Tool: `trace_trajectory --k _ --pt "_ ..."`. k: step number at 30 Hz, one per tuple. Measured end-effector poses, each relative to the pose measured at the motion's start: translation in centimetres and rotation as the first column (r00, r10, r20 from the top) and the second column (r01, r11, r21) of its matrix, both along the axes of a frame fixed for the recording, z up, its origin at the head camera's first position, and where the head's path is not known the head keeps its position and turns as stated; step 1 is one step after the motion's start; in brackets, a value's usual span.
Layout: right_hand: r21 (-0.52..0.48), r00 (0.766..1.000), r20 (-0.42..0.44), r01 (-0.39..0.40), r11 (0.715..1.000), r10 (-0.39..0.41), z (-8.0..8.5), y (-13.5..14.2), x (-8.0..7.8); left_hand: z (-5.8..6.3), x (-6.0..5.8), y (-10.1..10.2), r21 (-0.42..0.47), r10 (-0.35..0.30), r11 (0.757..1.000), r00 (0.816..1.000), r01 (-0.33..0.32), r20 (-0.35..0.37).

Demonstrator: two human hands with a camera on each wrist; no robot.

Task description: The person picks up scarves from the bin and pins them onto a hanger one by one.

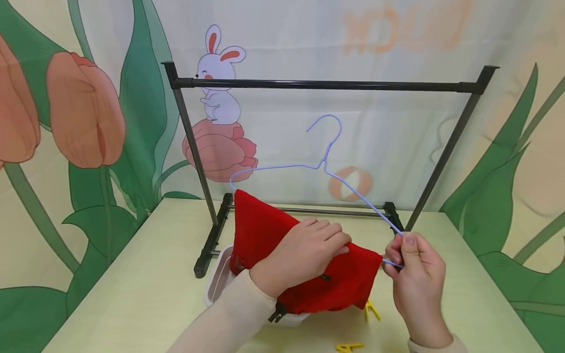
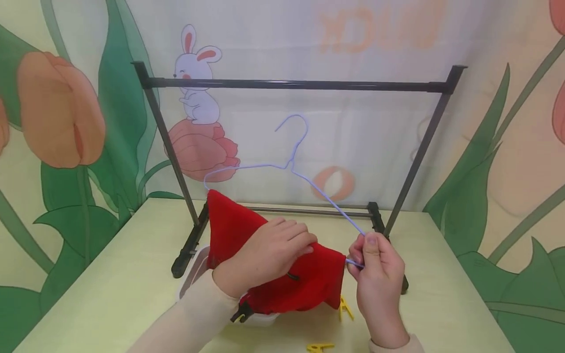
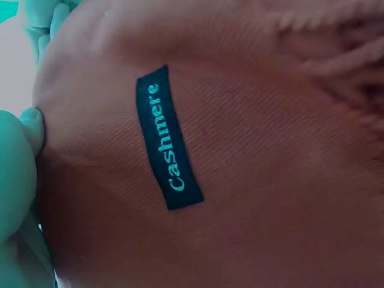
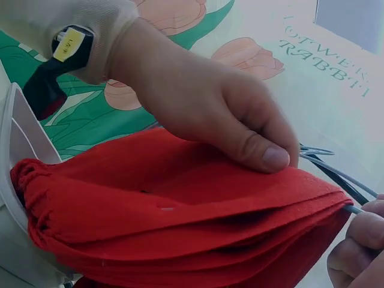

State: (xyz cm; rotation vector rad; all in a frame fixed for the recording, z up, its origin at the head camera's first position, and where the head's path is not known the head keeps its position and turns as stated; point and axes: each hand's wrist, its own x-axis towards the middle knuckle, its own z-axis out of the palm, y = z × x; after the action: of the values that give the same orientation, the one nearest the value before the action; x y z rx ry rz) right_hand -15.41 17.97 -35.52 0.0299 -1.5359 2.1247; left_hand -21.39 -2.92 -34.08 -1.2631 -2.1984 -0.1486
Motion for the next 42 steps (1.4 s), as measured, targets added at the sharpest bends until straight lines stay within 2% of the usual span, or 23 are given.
trace_trajectory --k 5,8,11,15,19,21,24,26,28,30,32,34,35,36,38,40,42 --pt "0.027 0.998 -0.032 -0.052 0.998 0.053 0.6 -0.4 -0.5 1.4 -0.6 0.2 0.003 0.042 0.999 0.999 -0.042 -0.018" --pt "0.001 0.994 -0.070 -0.088 0.996 0.088 1.0 -0.3 -0.7 2.4 -0.5 0.6 0.016 0.058 0.998 0.997 -0.058 -0.043" --pt "-0.012 0.992 -0.074 -0.106 0.994 0.105 1.1 -0.2 -0.9 3.0 -0.3 1.2 0.012 0.074 0.997 0.996 -0.073 -0.046" --pt "0.006 0.997 -0.025 -0.076 0.997 0.076 1.0 -0.1 -0.9 2.6 -0.2 1.9 -0.027 0.100 0.995 0.995 -0.101 -0.003" --pt "0.014 0.999 0.009 -0.053 0.998 0.053 0.8 0.1 -1.1 1.5 -0.5 1.4 -0.047 0.090 0.995 0.993 -0.087 0.078" --pt "0.010 0.997 -0.005 -0.075 0.997 0.075 0.7 0.4 -1.3 1.2 -0.7 0.5 -0.009 0.068 0.998 0.992 -0.067 0.105" --pt "-0.004 0.989 -0.058 -0.135 0.991 0.134 0.8 1.1 -1.7 1.5 -1.4 -1.7 0.148 0.031 0.988 0.996 -0.042 0.079" --pt "-0.002 0.982 -0.090 -0.169 0.986 0.168 1.1 1.7 -2.0 2.1 -2.1 -3.7 0.299 0.023 0.954 1.000 -0.029 0.021" --pt "-0.012 0.971 -0.127 -0.204 0.979 0.200 1.5 2.5 -2.4 3.0 -2.7 -5.7 0.452 0.043 0.892 0.998 -0.023 -0.035" --pt "-0.011 0.959 -0.161 -0.240 0.971 0.235 2.1 3.5 -2.8 3.9 -3.4 -7.7 0.574 0.100 0.817 0.993 -0.046 -0.064" --pt "-0.022 0.942 -0.199 -0.280 0.960 0.271 2.8 4.6 -3.3 5.0 -4.0 -9.4 0.641 0.164 0.761 0.986 -0.101 -0.039" --pt "-0.041 0.917 -0.238 -0.338 0.940 0.319 3.6 5.7 -3.8 6.1 -4.6 -10.8 0.645 0.227 0.741 0.974 -0.187 0.022" --pt "-0.051 0.903 -0.257 -0.369 0.928 0.345 4.0 6.3 -4.1 6.5 -4.9 -11.3 0.626 0.250 0.744 0.966 -0.232 0.060" --pt "-0.070 0.886 -0.276 -0.405 0.912 0.372 4.3 6.9 -4.3 6.9 -5.1 -11.8 0.591 0.266 0.759 0.959 -0.273 0.101" --pt "-0.094 0.854 -0.306 -0.468 0.879 0.422 4.8 8.0 -4.8 7.7 -5.6 -12.6 0.500 0.272 0.805 0.947 -0.320 0.169" --pt "-0.123 0.820 -0.330 -0.528 0.840 0.467 5.2 9.0 -5.2 8.1 -5.8 -13.2 0.420 0.249 0.848 0.942 -0.324 0.224" --pt "-0.140 0.789 -0.351 -0.577 0.805 0.504 5.5 9.8 -5.7 8.4 -6.0 -13.6 0.374 0.191 0.883 0.944 -0.285 0.267"
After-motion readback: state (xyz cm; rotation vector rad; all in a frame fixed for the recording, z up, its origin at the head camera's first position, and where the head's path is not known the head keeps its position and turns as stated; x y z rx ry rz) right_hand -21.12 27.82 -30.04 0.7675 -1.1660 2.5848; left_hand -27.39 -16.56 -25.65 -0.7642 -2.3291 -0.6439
